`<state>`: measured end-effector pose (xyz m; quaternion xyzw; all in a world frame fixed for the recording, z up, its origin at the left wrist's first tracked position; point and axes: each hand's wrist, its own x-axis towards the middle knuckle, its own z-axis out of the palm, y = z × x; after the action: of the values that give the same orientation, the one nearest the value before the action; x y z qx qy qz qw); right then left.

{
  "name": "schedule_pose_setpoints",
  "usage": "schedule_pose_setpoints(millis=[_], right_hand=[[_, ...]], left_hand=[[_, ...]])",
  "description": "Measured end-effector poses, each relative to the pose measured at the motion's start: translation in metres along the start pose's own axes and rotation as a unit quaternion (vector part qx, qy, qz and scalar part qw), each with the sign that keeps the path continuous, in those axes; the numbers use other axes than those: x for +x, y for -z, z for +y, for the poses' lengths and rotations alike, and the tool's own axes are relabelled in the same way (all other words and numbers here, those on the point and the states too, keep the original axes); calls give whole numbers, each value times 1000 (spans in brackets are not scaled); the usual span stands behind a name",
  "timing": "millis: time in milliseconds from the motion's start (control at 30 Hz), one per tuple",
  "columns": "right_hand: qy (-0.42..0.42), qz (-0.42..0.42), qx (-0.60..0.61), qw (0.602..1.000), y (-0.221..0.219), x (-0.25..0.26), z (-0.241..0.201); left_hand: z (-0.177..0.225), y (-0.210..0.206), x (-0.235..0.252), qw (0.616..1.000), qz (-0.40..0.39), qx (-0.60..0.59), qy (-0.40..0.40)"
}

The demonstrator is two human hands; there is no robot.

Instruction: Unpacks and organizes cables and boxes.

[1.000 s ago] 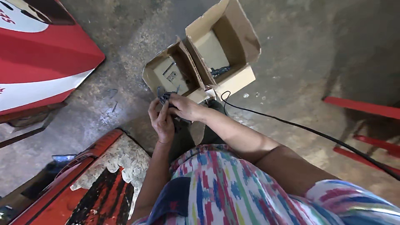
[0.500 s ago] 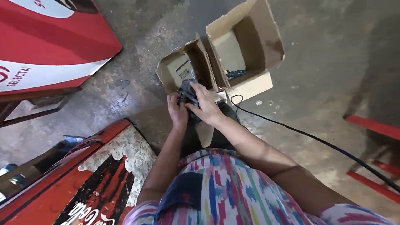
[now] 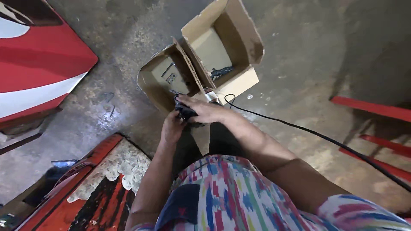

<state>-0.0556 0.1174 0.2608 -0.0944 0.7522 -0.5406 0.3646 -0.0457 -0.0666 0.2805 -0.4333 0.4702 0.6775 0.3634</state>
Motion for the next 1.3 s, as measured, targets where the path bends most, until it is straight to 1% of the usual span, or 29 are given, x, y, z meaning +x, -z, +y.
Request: schedule_pose_setpoints(millis=[33,67,100,133,167,200,233,267,300,333,367,400,433,500,533,600,667,733,800,867,900,933,1000,1033,1100,1133,1200,1233,1300], right_hand=[[-10,21,33,999,18,-11,4],[-6,84,74,994,37,-27,16],[-10,175,115,978,58,-49,32],[-32,277,158,947,81,-77,49],[-46,391,194,899,103,-112,68],[-44,517,231,823,121,-148,90],[-32,628,253,735,135,-179,110],[-44,723,269,635,143,-194,122],[-49,781,283,555,152,-191,128],[-40,799,293,524,156,-173,131],[-34,781,298,548,158,-145,137],[-36,745,291,600,162,-108,153],[-59,692,275,665,164,-71,179],[-170,561,184,789,160,-1,253],[-235,483,129,834,158,29,290],[-328,318,26,889,158,83,358],[-356,177,-76,914,151,118,415],[-357,73,-169,916,134,133,461],[-371,3,-234,899,116,138,505],[-388,-43,-276,878,105,135,524],[-400,-59,-284,870,103,134,529],[-401,-67,-293,865,103,134,534],[-366,-67,-310,875,103,138,541],[-346,-61,-302,886,103,140,540],[-321,-16,-245,915,107,137,530],[-324,20,-196,925,111,133,519],[-322,132,-92,933,120,114,469],[-292,208,-59,932,123,99,437],[-184,362,-36,913,121,68,361]], left_hand=[[-2,0,9,1000,7,14,-16],[-2,1,20,999,12,32,-39],[-3,2,34,995,28,64,-70],[-5,7,49,988,43,109,-100],[-7,12,66,977,63,160,-124],[-9,15,85,964,92,202,-143],[-10,18,107,953,122,232,-152],[-11,20,128,943,146,257,-156],[-15,23,152,930,171,284,-161],[-20,28,178,913,189,323,-163],[-26,31,205,895,203,363,-162],[-31,31,231,881,212,393,-158],[-36,32,254,870,214,419,-146],[-48,39,290,858,209,458,-97],[-53,41,302,850,211,477,-75],[-63,43,317,828,206,515,-80],[-79,51,318,806,184,547,-130],[-99,62,309,772,162,580,-203],[-116,73,297,730,151,604,-283],[-124,77,284,698,160,622,-316],[-128,78,278,694,167,622,-322],[-132,79,272,694,174,619,-325],[-139,80,265,699,184,608,-328],[-141,79,262,704,182,606,-323],[-143,73,257,721,172,597,-306],[-143,70,255,732,164,593,-295],[-143,66,249,746,150,591,-268],[-143,64,246,747,148,593,-261],[-144,58,244,751,139,588,-266]])
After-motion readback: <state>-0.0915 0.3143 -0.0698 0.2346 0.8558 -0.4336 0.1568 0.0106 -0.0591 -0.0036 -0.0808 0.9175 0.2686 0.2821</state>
